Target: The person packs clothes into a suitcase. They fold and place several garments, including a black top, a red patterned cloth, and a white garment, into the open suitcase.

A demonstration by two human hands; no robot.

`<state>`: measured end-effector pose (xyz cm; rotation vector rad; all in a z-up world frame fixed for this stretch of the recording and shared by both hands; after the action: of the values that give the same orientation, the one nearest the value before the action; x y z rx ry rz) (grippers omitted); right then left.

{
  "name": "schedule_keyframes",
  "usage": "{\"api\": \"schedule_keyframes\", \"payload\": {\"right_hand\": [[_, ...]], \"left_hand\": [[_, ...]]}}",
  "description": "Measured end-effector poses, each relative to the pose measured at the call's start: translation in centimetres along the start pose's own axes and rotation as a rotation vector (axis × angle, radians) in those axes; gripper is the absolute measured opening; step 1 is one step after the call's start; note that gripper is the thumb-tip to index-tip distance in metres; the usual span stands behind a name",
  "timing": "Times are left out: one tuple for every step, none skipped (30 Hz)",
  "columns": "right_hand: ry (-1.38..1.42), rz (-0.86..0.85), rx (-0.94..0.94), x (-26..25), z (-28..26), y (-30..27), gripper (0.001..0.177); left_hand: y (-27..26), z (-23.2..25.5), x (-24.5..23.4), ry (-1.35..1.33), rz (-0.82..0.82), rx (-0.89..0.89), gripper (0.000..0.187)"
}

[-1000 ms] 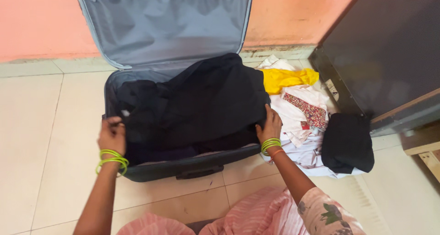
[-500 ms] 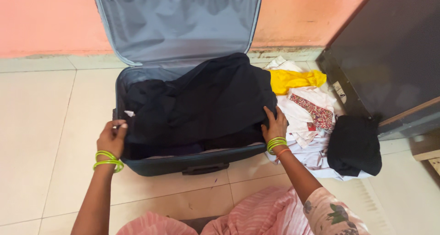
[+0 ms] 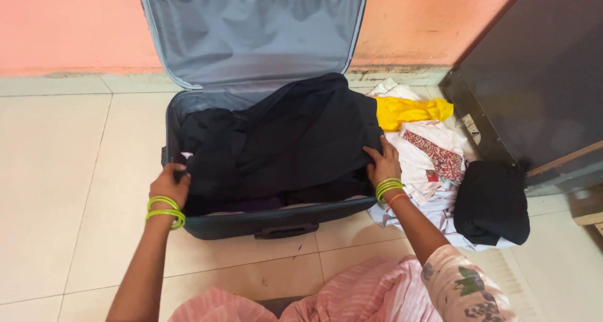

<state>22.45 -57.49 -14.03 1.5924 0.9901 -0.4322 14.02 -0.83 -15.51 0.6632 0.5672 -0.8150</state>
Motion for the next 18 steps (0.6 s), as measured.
{"api": "schedule_keyframes", "payload": {"right_hand": [[0.009, 0.017, -0.026, 0.1, 0.5, 0.6, 0.055], [0.016, 0.034, -0.051, 0.1, 1.0, 1.3, 0.049], [0.015, 0.070, -0.070, -0.1, 1.5, 2.1, 0.046], [0.014, 0.105, -0.089, -0.4, 1.8, 3.0, 0.043], [0.013, 0.141, -0.107, -0.8, 2.1, 3.9, 0.039], [0.050, 0.152, -0.065, -1.6, 2.5, 4.6, 0.037], [0.087, 0.163, -0.022, -2.6, 3.0, 5.3, 0.035], [0.124, 0.174, 0.020, -3.6, 3.3, 5.7, 0.033], [0.151, 0.195, 0.000, -4.9, 3.4, 5.5, 0.031], [0.178, 0.217, -0.022, -6.5, 3.6, 4.9, 0.029], [0.206, 0.238, -0.043, -7.9, 3.6, 4.1, 0.027], [0.202, 0.209, -0.048, -9.0, 3.6, 3.0, 0.021], [0.199, 0.180, -0.053, -10.0, 3.5, 1.6, 0.015], [0.186, 0.146, -0.031, -10.7, 3.4, 0.1, 0.015], [0.172, 0.112, -0.010, -11.1, 3.3, -1.2, 0.015], [0.160, 0.073, 0.000, -11.5, 3.3, -2.2, 0.014], [0.148, 0.034, 0.010, -11.7, 3.3, -3.0, 0.013], [0.133, -0.002, 0.021, -11.8, 3.4, -3.4, 0.012]], "left_hand": [[0.5, 0.0, -0.2, -0.089, 0.042, -0.002, 0.026], [1.0, -0.1, -0.4, -0.132, 0.065, -0.057, 0.025], [1.9, -0.1, -0.9, -0.175, 0.088, -0.112, 0.023], [2.7, 0.1, -1.4, -0.218, 0.109, -0.165, 0.021], [3.5, 0.5, -2.0, -0.398, 0.122, -0.191, 0.020], [4.0, 0.6, -3.0, -0.575, 0.131, -0.217, 0.019], [4.1, 0.9, -3.8, -0.753, 0.141, -0.243, 0.019], [3.9, 1.0, -4.8, -0.812, 0.181, -0.246, 0.020], [3.6, 0.7, -6.3, -0.871, 0.222, -0.249, 0.021], [2.8, 0.1, -7.9, -0.946, 0.205, -0.341, 0.021], [1.5, -0.5, -9.1, -1.020, 0.188, -0.434, 0.022], [0.1, -1.0, -10.3, -0.959, 0.148, -0.445, 0.022], [-1.5, -1.9, -11.8, -0.899, 0.107, -0.456, 0.022], [-3.1, -2.7, -13.0, -0.821, -0.008, -0.476, 0.025], [-4.2, -3.1, -13.4, -0.742, -0.122, -0.493, 0.029], [-5.0, -3.4, -13.6, -0.586, -0.217, -0.521, 0.027], [-5.9, -3.8, -14.0, -0.429, -0.310, -0.546, 0.026], [-6.5, -3.8, -14.2, -0.271, -0.402, -0.566, 0.027]]}}
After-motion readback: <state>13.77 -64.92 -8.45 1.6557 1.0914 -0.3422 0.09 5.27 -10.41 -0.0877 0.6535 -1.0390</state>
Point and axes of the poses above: each hand's wrist, its own y-axis towards the middle knuckle, its own x-axis out of the palm, z = x × y, the point moved 2 cm from there along y, towards the middle knuckle, and after that the axes turned 14 degrees about z, right-handed, at the moved point
